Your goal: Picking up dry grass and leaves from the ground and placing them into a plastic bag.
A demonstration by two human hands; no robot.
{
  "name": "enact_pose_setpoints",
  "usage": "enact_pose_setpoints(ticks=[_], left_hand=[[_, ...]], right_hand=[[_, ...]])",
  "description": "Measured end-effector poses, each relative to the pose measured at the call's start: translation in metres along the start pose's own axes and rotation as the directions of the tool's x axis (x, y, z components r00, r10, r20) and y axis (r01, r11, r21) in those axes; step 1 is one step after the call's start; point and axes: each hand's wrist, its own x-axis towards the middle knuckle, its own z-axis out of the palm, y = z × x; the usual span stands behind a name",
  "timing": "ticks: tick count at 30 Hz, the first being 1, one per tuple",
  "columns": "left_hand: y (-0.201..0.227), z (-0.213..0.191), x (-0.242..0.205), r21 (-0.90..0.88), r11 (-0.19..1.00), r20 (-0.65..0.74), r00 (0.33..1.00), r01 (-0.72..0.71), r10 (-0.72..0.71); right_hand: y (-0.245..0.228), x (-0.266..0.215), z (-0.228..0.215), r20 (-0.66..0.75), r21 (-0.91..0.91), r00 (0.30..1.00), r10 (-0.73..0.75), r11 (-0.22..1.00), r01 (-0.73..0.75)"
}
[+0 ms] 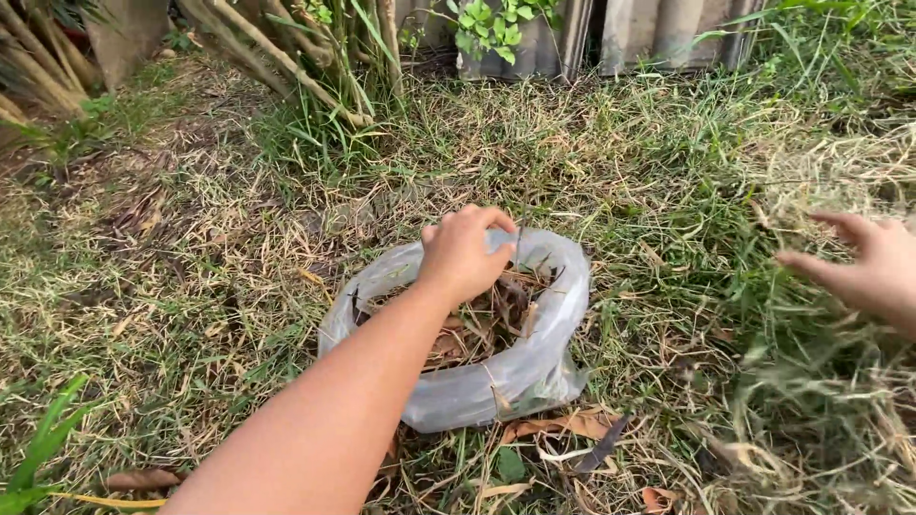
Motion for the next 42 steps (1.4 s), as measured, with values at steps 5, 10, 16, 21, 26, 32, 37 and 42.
enact_pose_setpoints(ticks=[5,10,16,21,26,32,37,42], left_hand=[[0.007,0.0,-0.001,0.072,0.996,-0.05,0.997,-0.054,0.057],[-0.015,-0.04,-0.003,0.151,0.966,-0.07,0.977,0.209,-0.201],[-0.048,-0.067,-0.005,0.034,0.905,0.143,0.894,0.425,-0.425],[-0.074,-0.072,-0.009,-0.169,0.812,0.427,0.784,0.559,-0.451],[-0.027,-0.086,0.011,-0.415,0.663,0.365,0.781,0.623,-0.506],[0.048,-0.083,0.051,-0.541,0.694,0.325,0.879,0.475,-0.349],[0.076,-0.081,0.04,-0.016,0.991,0.003,0.992,0.13,-0.13],[0.033,-0.028,0.061,0.435,0.894,0.156,0.969,0.108,-0.193]], right_hand=[[-0.183,-0.036,-0.054,-0.072,0.005,0.967,-0.245,0.969,0.246],[-0.282,-0.072,-0.032,0.354,0.158,0.899,-0.258,0.964,0.214],[-0.328,-0.11,0.005,0.658,0.272,0.75,-0.072,0.951,-0.148],[-0.315,-0.094,0.02,0.556,0.377,0.824,-0.113,0.917,-0.129],[-0.278,-0.071,-0.036,0.218,0.67,0.976,-0.025,0.73,-0.132],[-0.117,0.072,-0.056,-0.018,0.706,0.994,-0.105,0.703,0.087],[0.006,0.131,-0.013,-0.202,0.512,0.969,-0.14,0.828,0.226],[-0.102,0.01,-0.038,-0.168,0.17,0.986,0.003,0.985,0.026]])
